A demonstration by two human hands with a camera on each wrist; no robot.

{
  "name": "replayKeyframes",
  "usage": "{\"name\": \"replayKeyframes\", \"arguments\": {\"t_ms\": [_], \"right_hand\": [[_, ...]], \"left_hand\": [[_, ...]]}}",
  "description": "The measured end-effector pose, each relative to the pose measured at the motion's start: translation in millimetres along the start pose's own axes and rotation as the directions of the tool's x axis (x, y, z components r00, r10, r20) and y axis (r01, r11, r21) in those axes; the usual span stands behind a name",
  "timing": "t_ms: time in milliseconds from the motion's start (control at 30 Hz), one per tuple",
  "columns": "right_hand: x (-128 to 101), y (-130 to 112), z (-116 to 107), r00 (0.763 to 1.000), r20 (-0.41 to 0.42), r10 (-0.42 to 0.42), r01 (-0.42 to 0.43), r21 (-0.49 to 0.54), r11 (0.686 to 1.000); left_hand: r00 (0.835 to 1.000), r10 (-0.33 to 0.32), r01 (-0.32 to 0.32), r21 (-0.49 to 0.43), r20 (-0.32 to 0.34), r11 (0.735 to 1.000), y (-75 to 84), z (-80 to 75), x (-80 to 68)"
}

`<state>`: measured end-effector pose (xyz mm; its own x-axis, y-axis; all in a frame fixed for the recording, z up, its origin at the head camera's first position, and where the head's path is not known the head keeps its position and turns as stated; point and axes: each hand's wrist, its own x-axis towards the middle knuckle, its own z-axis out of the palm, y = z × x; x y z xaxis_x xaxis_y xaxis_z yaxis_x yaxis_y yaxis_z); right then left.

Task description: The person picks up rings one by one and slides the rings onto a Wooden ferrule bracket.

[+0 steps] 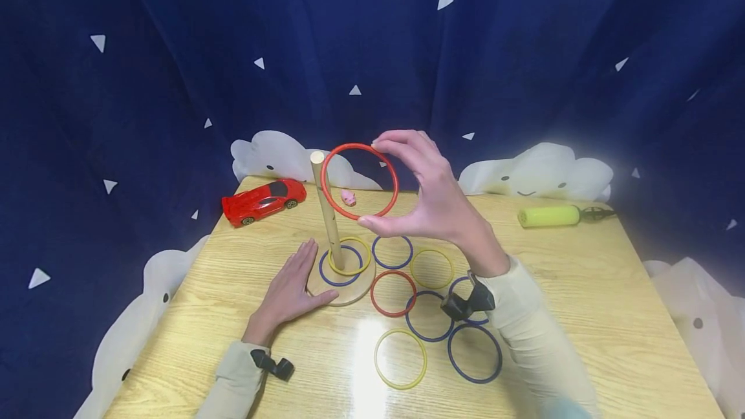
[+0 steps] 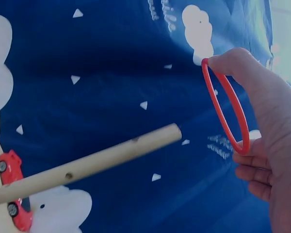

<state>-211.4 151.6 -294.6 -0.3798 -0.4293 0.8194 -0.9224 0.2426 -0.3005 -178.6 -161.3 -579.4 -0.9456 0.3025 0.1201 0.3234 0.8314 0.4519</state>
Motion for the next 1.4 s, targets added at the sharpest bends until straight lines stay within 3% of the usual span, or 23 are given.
{"name": "replayKeyframes", "arguments": {"t_ms": [233,600,900,1200,1400], "right_hand": [[25.8,-1.8,10.7,0.999,0.005,-0.047,0.047,0.000,0.999],[26.3,16.1,32.3,0.990,0.102,0.092,-0.090,-0.025,0.996],[3.8,30.2,49.3,0.976,0.171,0.138,-0.126,-0.080,0.989],[-32.4,37.4,67.7,0.954,0.218,0.205,-0.185,-0.108,0.977],[-57.6,42.4,82.7,0.942,0.238,0.239,-0.215,-0.120,0.969]], "left_hand": [[1.000,-0.011,0.011,0.000,0.003,1.000,0.7,-0.4,-0.4],[1.000,0.006,-0.006,0.001,-0.009,1.000,-0.9,1.0,-2.3],[1.000,-0.011,0.011,-0.002,-0.006,1.000,1.0,0.2,-1.4],[1.000,-0.008,0.008,0.003,0.008,1.000,0.6,0.8,-1.5],[1.000,0.011,-0.011,0.013,-0.017,1.000,-1.9,1.5,-1.2]]}}
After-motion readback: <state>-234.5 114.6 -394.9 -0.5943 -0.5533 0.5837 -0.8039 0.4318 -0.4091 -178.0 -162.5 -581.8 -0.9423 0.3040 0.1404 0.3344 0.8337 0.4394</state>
